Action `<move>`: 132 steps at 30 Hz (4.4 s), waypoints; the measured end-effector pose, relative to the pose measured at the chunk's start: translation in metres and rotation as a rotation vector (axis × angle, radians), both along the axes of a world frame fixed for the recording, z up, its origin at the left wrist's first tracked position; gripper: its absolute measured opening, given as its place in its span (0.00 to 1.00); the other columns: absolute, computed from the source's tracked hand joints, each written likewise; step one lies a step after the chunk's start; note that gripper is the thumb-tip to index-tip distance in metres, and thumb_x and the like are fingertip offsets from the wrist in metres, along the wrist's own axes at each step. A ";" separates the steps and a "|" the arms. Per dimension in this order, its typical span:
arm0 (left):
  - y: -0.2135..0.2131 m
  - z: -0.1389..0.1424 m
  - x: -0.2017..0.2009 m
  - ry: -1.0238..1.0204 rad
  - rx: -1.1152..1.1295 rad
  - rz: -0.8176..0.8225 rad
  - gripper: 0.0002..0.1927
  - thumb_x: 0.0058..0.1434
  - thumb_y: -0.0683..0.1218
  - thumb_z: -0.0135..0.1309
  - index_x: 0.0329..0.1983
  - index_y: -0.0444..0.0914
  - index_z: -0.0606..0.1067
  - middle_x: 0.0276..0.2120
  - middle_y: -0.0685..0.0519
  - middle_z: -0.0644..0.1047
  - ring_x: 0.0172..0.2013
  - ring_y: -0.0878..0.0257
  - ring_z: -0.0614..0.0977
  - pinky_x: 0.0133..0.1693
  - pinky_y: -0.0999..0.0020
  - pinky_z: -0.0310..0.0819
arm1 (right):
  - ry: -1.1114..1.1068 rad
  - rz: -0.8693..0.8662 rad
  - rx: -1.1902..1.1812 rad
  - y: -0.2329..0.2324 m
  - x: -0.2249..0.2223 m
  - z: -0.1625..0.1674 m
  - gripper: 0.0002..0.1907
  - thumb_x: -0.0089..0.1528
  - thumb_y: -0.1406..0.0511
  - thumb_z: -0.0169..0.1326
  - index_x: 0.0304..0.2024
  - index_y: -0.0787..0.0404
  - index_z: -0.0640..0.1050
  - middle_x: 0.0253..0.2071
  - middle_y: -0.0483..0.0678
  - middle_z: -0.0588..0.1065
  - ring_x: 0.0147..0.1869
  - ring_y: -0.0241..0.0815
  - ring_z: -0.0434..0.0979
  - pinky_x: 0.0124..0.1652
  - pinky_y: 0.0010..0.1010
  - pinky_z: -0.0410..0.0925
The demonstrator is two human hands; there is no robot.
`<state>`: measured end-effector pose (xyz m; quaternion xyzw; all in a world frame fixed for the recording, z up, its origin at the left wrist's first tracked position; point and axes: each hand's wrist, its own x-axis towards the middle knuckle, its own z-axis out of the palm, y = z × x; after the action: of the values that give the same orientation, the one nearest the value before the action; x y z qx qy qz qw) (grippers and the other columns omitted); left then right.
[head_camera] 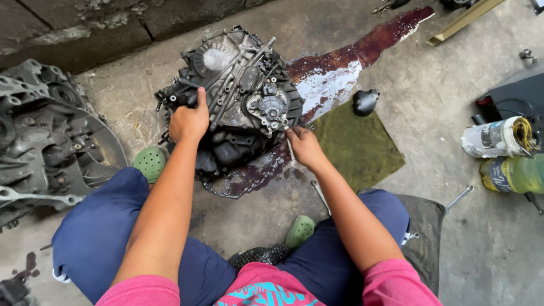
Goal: The person uses a wrench to loosen and remove bolts from a disassembled engine block resting on the floor. They repeatedly reposition the wrench and remove fasteners from the engine casing.
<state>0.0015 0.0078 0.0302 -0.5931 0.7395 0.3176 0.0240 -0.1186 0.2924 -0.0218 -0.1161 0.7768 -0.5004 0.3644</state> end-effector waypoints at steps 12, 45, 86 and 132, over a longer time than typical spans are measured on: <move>0.000 -0.003 0.001 0.015 0.005 -0.005 0.51 0.60 0.82 0.37 0.44 0.31 0.82 0.47 0.33 0.80 0.51 0.38 0.80 0.52 0.46 0.73 | -0.644 -0.214 -0.071 -0.038 -0.002 0.024 0.20 0.71 0.55 0.40 0.47 0.65 0.74 0.41 0.55 0.83 0.43 0.47 0.86 0.36 0.35 0.77; -0.006 -0.020 -0.001 -0.006 0.002 -0.009 0.51 0.59 0.82 0.36 0.44 0.32 0.82 0.48 0.34 0.79 0.52 0.38 0.80 0.52 0.47 0.72 | -0.206 -0.012 -0.045 0.007 0.012 -0.003 0.18 0.73 0.58 0.42 0.56 0.65 0.69 0.28 0.55 0.77 0.25 0.41 0.77 0.25 0.29 0.64; -0.005 -0.019 -0.002 0.010 -0.010 0.001 0.51 0.59 0.82 0.37 0.45 0.32 0.82 0.48 0.33 0.79 0.52 0.37 0.80 0.53 0.46 0.72 | 1.246 0.591 0.304 0.001 -0.071 0.075 0.14 0.69 0.57 0.48 0.45 0.60 0.78 0.39 0.53 0.79 0.49 0.54 0.76 0.59 0.53 0.63; -0.006 -0.025 0.000 0.008 0.000 0.005 0.50 0.59 0.82 0.37 0.45 0.33 0.82 0.47 0.34 0.80 0.52 0.39 0.80 0.53 0.47 0.72 | -0.312 0.136 0.044 -0.001 -0.028 0.001 0.22 0.71 0.57 0.43 0.63 0.61 0.68 0.32 0.55 0.82 0.29 0.45 0.82 0.26 0.32 0.71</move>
<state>0.0012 0.0013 0.0053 -0.5937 0.7381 0.3199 0.0201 -0.1470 0.2913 -0.0209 -0.0814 0.7120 -0.4694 0.5159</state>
